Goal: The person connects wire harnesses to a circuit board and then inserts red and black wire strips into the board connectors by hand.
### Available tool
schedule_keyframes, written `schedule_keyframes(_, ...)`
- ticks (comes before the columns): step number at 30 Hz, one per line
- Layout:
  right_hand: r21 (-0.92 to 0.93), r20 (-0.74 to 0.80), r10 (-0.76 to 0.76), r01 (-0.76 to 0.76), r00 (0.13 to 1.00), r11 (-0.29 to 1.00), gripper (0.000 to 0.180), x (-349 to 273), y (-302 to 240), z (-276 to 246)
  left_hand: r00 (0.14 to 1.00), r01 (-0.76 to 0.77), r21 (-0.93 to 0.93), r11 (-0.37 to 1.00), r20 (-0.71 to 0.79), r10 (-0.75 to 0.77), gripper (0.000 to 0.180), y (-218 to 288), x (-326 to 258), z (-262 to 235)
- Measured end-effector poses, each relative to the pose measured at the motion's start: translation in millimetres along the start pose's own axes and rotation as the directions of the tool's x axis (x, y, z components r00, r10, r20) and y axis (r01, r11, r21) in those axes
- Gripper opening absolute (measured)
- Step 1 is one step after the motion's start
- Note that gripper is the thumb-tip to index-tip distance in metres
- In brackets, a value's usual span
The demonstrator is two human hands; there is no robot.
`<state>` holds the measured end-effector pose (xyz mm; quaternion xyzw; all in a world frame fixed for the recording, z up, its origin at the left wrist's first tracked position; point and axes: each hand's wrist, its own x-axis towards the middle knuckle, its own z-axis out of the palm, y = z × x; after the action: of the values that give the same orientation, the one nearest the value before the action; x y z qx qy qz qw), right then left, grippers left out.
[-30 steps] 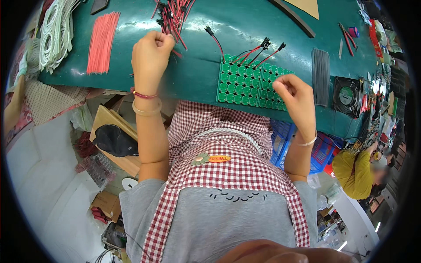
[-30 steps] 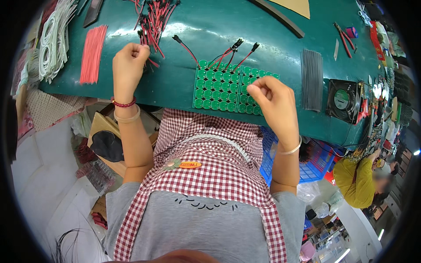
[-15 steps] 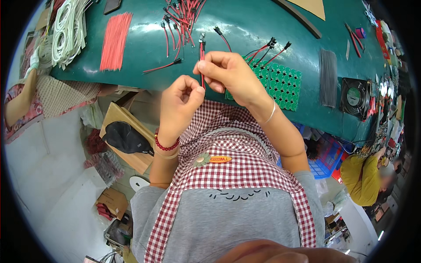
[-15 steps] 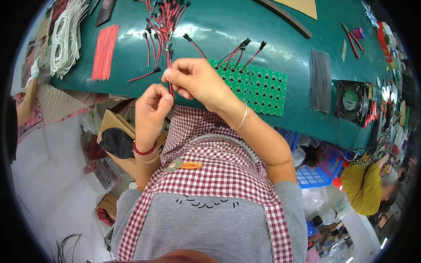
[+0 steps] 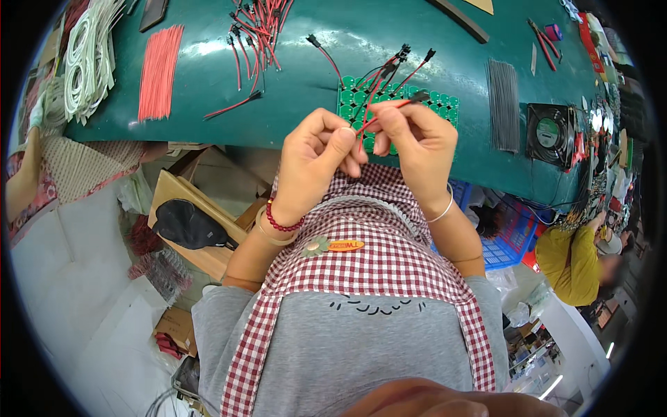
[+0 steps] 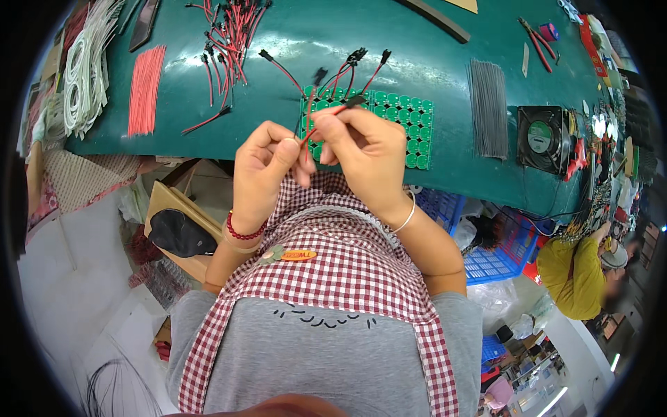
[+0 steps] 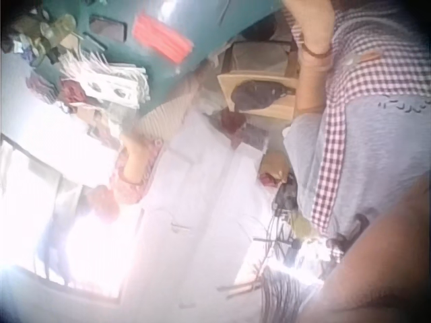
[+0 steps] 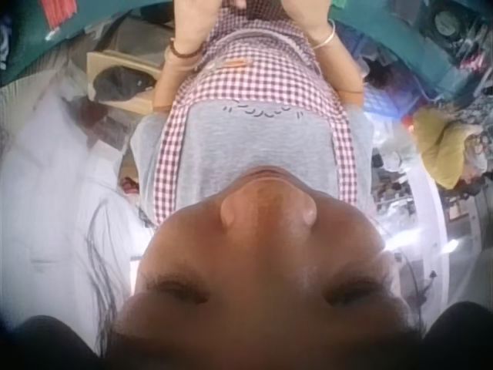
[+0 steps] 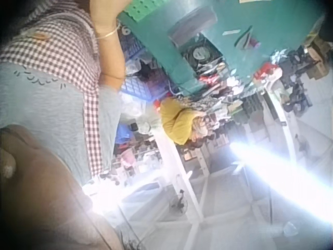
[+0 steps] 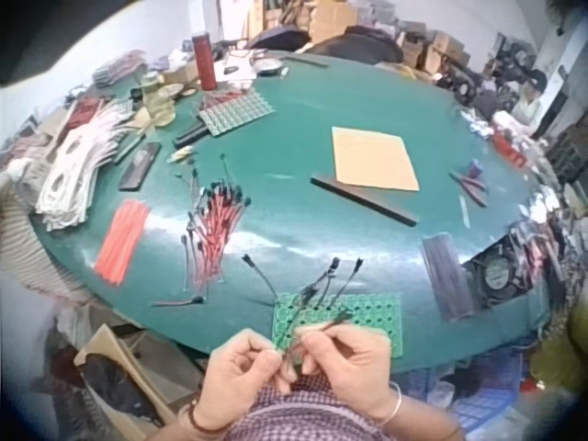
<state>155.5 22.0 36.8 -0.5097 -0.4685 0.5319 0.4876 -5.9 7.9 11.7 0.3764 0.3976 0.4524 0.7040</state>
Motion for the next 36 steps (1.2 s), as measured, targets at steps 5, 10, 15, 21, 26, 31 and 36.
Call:
schedule_keyframes(5,0.123,-0.091,-0.088,0.099,0.992,0.987,0.014,-11.5,9.0,-18.6,0.997,-0.009,-0.194,0.981,-0.071,-0.005,0.019,-13.3,0.9,33.5)
schedule_keyframes(10,0.14,-0.013,-0.172,0.172,0.985,0.975,0.013,-24.8,7.8,-40.6,0.998,0.036,-0.182,0.983,-0.052,-0.047,0.018,-20.3,-0.6,36.1)
schedule_keyframes(15,-0.198,0.346,-0.456,0.539,0.82,0.819,0.025,-23.2,6.7,-50.3,0.962,0.255,-0.191,0.948,0.146,-0.23,0.014,-5.9,-4.7,33.0)
schedule_keyframes(21,-0.351,0.168,-0.457,0.486,0.874,0.801,0.013,-11.4,17.7,-62.9,0.999,0.048,-0.112,0.993,-0.015,-0.05,0.012,-15.3,-5.1,27.9)
schedule_keyframes(26,-0.528,-0.121,-0.275,0.173,0.954,0.831,0.005,34.9,48.5,-83.4,0.969,-0.145,-0.046,0.988,-0.208,0.132,0.015,-7.9,-3.9,11.7)
schedule_keyframes(31,-0.551,-0.112,-0.249,0.148,0.962,0.821,0.006,37.4,53.6,-81.6,0.968,-0.166,-0.029,0.986,-0.198,0.158,0.018,-8.5,-5.8,7.5)
schedule_keyframes(36,-0.581,-0.095,-0.232,0.135,0.968,0.803,0.007,36.6,51.3,-80.0,0.972,-0.149,-0.048,0.988,-0.192,0.137,0.019,-11.6,-4.2,8.9)
